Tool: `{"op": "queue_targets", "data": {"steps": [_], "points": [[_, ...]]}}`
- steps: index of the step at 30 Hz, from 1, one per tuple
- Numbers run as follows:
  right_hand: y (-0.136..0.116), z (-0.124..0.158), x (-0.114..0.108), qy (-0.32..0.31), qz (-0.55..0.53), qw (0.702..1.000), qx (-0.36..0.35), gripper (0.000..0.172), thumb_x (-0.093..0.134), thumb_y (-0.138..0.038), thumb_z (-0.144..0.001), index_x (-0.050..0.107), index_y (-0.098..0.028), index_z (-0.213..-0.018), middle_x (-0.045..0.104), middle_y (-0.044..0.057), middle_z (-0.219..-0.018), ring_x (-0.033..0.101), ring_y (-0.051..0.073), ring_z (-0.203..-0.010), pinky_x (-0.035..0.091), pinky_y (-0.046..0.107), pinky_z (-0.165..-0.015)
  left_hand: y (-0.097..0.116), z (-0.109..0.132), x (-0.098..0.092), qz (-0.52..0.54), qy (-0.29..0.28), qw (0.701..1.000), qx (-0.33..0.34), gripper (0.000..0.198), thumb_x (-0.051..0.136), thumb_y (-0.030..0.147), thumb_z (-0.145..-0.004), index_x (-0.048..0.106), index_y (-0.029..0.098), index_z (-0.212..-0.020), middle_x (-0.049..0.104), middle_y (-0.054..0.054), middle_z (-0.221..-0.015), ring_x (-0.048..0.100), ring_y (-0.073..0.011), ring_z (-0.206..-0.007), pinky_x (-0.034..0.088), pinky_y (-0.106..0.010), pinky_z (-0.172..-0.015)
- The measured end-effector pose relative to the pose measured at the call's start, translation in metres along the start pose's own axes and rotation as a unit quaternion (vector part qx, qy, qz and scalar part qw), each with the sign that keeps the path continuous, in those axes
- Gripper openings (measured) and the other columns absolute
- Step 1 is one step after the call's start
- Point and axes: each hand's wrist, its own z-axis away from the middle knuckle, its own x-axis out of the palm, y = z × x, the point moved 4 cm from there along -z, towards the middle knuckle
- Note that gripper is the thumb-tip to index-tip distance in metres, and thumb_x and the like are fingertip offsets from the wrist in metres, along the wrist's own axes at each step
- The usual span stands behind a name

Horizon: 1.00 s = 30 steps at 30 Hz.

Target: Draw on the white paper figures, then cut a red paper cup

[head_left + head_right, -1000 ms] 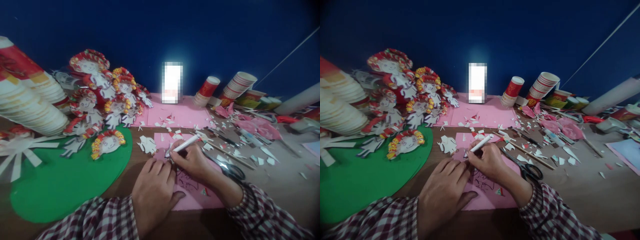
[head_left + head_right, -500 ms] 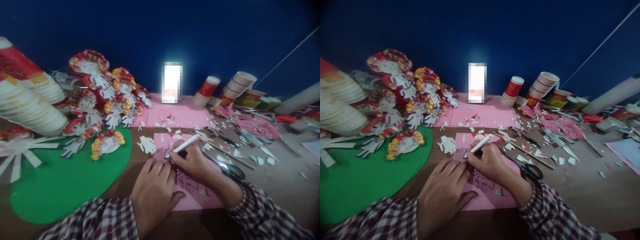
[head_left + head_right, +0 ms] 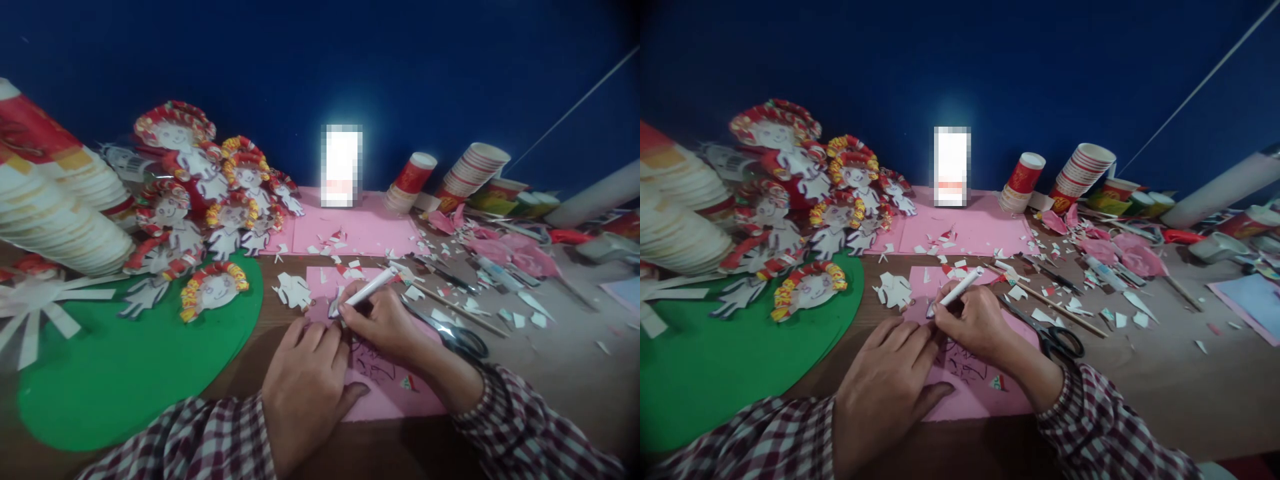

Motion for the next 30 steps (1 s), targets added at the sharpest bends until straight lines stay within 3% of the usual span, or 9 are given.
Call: {"op": "queue_targets", "data": {"steps": [8,15,30], "points": [[-0.0024,-0.0006,-0.0014,0.000,-0.017,1.000,0.001,0.010,0.053,-0.018,-0.079,0.061,-0.017,-0.075,0.060,0.000,-0.071,0.054,0.012,-0.066,0.042,0.022,-0.063,0.0020,0.0025,0.0021,0.004,-0.005,1.000,-0.006,0.051,0.049,0.055,-0.082,0.061,0.013,-0.107,0.059,-0.010,-0.106,0.050,-0.0266,-0.099,0.039,-0.046,-0.091],[0.0041,-0.0014,-0.0006,0.024,-0.104,0.994,0.030,0.006,0.054,-0.019,-0.079,0.057,-0.016,-0.075,0.054,-0.003,-0.064,0.046,0.008,-0.057,0.037,0.019,-0.054,0.0029,0.0032,0.0011,-0.004,-0.012,1.000,-0.009,0.048,0.049,0.056,-0.082,0.061,0.015,-0.105,0.059,-0.008,-0.104,0.050,-0.0260,-0.098,0.041,-0.046,-0.088],[0.0026,-0.0012,0.0000,0.021,-0.036,0.999,0.013,0.008,0.053,-0.018,-0.078,0.060,-0.017,-0.075,0.059,-0.001,-0.068,0.053,0.011,-0.063,0.040,0.021,-0.060,0.0031,0.0012,0.0009,-0.010,-0.013,1.000,-0.007,0.047,0.051,0.054,-0.082,0.061,0.014,-0.105,0.059,-0.009,-0.102,0.051,-0.0260,-0.097,0.041,-0.046,-0.089]]}}
